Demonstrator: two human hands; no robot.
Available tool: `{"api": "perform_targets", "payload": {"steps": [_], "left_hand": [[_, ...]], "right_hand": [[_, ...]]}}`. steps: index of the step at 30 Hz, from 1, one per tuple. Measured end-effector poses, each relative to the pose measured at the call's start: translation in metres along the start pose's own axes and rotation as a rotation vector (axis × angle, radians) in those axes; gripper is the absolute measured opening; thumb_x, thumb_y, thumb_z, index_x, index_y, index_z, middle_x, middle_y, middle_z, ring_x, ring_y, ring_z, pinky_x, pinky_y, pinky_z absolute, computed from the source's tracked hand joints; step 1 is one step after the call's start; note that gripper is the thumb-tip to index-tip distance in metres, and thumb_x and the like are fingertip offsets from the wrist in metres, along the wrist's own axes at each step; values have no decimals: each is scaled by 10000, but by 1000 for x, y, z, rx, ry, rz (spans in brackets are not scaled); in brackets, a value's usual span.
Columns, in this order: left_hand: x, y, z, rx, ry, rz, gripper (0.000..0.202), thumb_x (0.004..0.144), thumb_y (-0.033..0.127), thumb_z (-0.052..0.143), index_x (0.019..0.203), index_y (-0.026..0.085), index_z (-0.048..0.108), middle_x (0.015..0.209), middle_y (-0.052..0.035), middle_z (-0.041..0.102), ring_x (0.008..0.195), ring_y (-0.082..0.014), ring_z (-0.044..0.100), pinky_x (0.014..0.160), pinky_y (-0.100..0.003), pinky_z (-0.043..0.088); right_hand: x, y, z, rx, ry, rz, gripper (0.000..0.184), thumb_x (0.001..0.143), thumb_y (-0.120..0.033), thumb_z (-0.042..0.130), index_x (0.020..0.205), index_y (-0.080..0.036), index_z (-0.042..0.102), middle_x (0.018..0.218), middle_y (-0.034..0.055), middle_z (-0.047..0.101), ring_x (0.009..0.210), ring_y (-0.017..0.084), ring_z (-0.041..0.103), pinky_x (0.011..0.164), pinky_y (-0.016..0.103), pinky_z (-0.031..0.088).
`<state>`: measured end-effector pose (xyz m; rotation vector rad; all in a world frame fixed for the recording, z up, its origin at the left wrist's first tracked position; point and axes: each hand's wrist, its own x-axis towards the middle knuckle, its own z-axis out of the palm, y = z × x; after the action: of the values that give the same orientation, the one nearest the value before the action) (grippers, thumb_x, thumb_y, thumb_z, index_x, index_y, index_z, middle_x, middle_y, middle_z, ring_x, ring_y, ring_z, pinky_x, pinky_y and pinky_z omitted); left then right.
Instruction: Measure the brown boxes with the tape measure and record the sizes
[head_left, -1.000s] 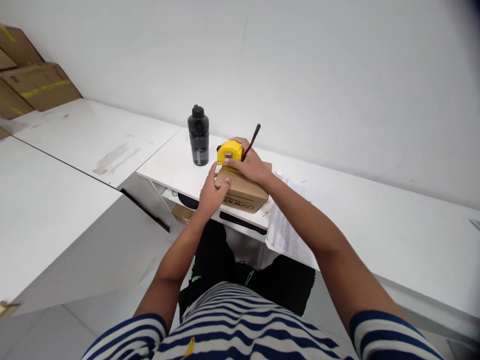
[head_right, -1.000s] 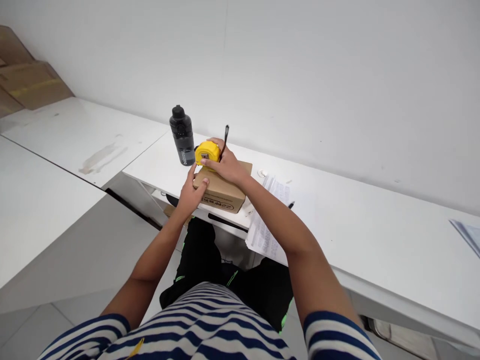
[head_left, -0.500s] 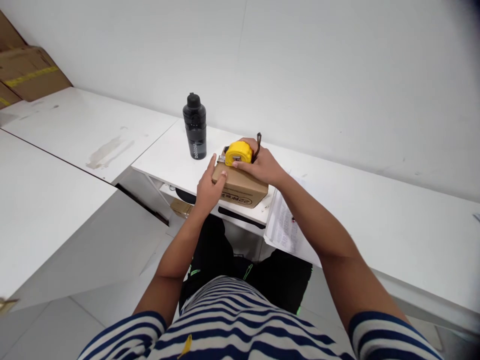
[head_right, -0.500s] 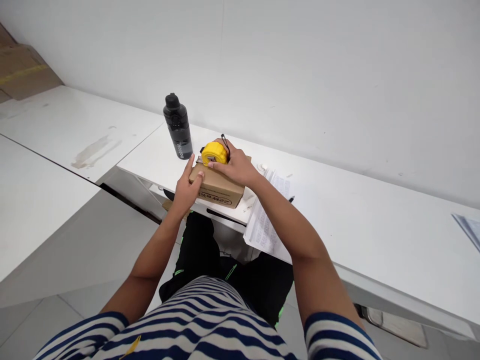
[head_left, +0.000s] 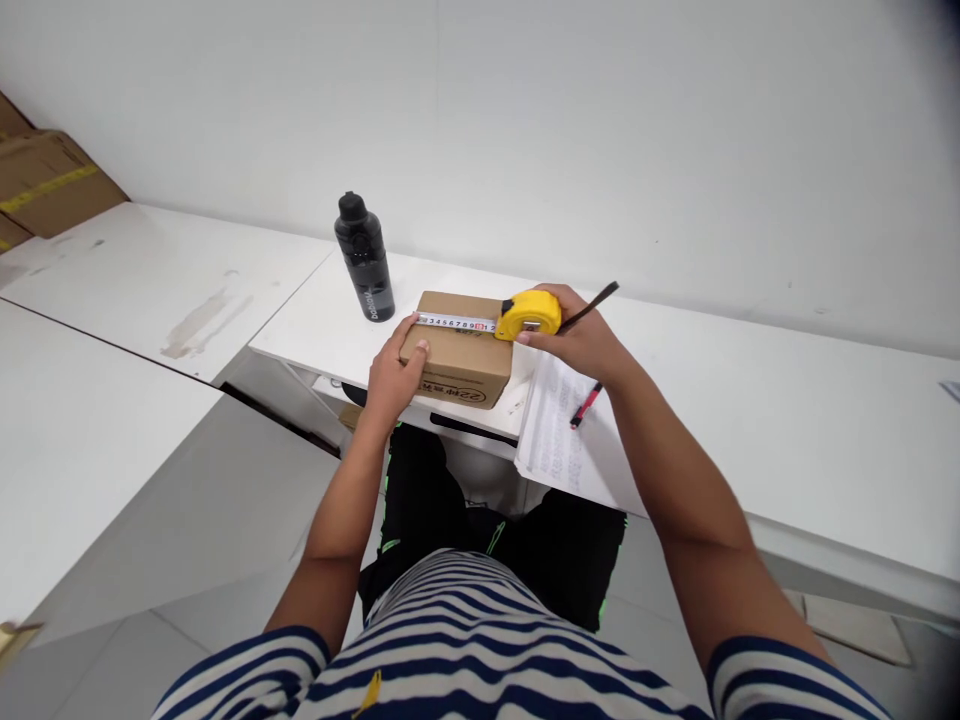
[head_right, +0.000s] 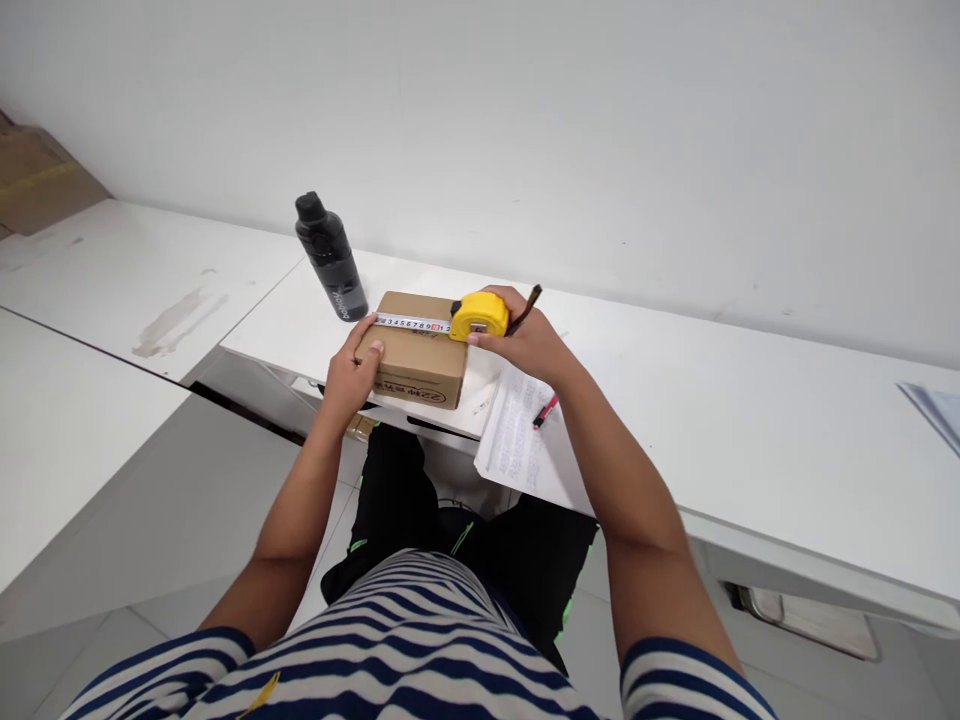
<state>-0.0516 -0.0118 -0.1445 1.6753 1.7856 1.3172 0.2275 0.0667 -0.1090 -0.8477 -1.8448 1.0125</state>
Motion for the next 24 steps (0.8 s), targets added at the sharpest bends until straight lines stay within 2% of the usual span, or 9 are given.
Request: {"api": "perform_targets", "payload": {"steps": [4,8,15,24], "left_hand": [[1,0,0,-2,9,-4,493,938,382,522,1427,328,552,1437,2,606,1305,-250,579,1146,-391,423],[2,3,1,-4,12,-18,488,941,388,522,1423,323,558,1429,-1,613,1309,-247,576,1136,-380,435],[4,4,1,6,31,-25,490,938,387,533,1420,303,565,1455,-14,593,1346,-248,548,1169,-372,400],[6,2,1,-3,16,-15,490,945,380,520,1428,300,552,1487,-7,565,1384,-235,514,1185,-363,384]], "right_hand": [[-18,16,-18,66,46,29,644,668,-516,869,1197,-295,576,1132,39,651,1022,266,646,896,471,558],[-29,22,-26,95,105,39,632,668,-505,871,1183,-284,579,1129,47,650,1026,266,642,893,486,557],[-34,23,-30,125,100,64,611,686,-502,858,1192,-298,585,1158,43,642,1061,279,633,923,495,546],[-33,35,-31,131,95,47,677,699,-502,851,1270,-320,535,1148,33,634,1046,272,635,927,498,542]]}}
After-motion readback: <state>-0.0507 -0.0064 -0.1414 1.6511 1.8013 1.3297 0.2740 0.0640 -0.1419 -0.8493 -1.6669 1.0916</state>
